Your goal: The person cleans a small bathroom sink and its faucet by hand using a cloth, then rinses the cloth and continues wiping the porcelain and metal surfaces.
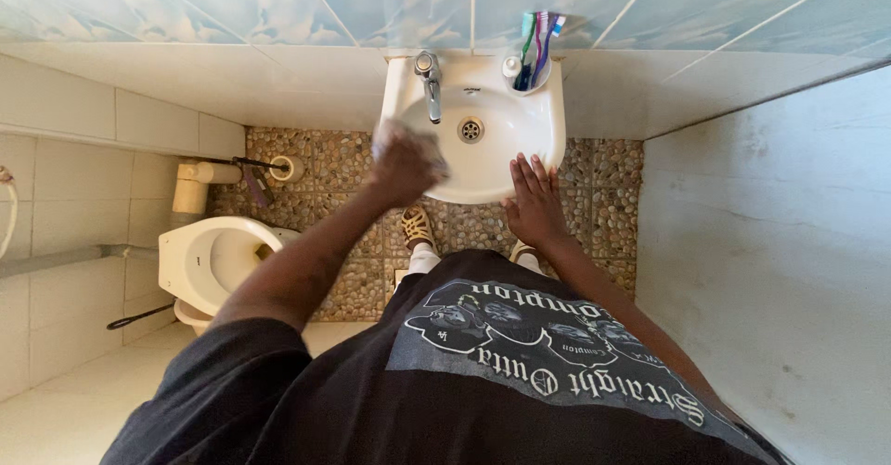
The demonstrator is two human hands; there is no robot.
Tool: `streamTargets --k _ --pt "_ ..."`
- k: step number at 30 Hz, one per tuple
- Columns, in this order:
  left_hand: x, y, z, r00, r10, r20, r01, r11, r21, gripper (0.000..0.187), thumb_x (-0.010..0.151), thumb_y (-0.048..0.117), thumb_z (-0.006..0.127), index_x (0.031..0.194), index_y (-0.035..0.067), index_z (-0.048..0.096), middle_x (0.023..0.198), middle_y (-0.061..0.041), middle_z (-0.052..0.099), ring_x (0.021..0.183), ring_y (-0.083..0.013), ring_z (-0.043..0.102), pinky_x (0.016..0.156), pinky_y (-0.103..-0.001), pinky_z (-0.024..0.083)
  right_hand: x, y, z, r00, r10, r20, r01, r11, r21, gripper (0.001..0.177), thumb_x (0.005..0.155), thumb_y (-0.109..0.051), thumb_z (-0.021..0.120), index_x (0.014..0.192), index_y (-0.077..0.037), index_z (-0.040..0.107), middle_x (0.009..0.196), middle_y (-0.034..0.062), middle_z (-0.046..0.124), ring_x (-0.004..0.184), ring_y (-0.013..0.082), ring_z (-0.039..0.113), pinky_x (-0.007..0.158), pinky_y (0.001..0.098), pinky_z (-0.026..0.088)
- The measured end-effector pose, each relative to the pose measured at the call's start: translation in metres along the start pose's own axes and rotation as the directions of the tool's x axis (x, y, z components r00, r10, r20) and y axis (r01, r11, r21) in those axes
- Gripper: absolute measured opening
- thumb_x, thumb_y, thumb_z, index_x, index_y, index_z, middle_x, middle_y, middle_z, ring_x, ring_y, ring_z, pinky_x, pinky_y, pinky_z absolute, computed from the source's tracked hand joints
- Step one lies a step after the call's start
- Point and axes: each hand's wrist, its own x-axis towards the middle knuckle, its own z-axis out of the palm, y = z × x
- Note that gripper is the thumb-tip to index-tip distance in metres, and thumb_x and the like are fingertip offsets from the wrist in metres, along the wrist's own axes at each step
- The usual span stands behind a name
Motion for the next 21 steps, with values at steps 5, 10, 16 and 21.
streamTargets --k 5,10,16,21 --pt "0.002 0.032 -0.013 0.882 0.009 -0.471 0.065 0.988 0.14 0.055 0.101 0.052 0.033 0.105 0.009 0.067 0.121 -0.014 0.057 0.091 -0.0282 0.061 0.093 -0.055 0.044 -0.001 -0.002 0.002 0.999 -0.005 -0.05 0.004 1.0 -0.025 0.066 0.106 -0.044 0.04 0.16 -0.006 0.033 0.169 0.0151 0.028 0.16 0.0351 0.016 0.129 0.0573 0.004" --pt "-0.002 0.136 -0.034 0.986 -0.079 0.143 0.125 0.931 -0.343 0.048 0.107 0.045 0.038 0.096 0.006 0.065 0.085 -0.01 0.062 0.078 -0.0253 0.057 0.09 -0.049 0.049 0.0 -0.005 0.001 0.999 0.002 -0.038 -0.002 1.0 0.004 0.068 0.105 -0.046 0.04 0.159 -0.005 0.033 0.169 0.0162 0.027 0.159 0.036 0.016 0.127 0.0579 0.004" --pt "-0.026 0.065 -0.047 0.95 -0.071 0.305 0.16 0.948 -0.276 0.038 0.107 0.033 0.033 0.109 0.007 0.062 0.101 -0.015 0.069 0.094 -0.0314 0.068 0.101 -0.049 0.053 0.0 -0.002 0.004 0.999 -0.01 -0.031 0.01 1.0 -0.009 0.07 0.103 -0.043 0.043 0.16 -0.004 0.031 0.169 0.0167 0.026 0.159 0.0362 0.014 0.127 0.0579 0.003" --pt "-0.02 0.003 -0.051 0.557 0.248 -0.793 0.043 0.945 0.325 0.067 0.098 0.056 0.026 0.112 0.004 0.066 0.12 -0.019 0.059 0.117 -0.0305 0.05 0.107 -0.045 0.031 0.002 -0.004 0.004 1.0 -0.005 -0.027 0.004 0.999 -0.033 0.072 0.101 -0.04 0.046 0.161 -0.004 0.03 0.17 0.0165 0.025 0.159 0.0354 0.012 0.127 0.0575 0.002"
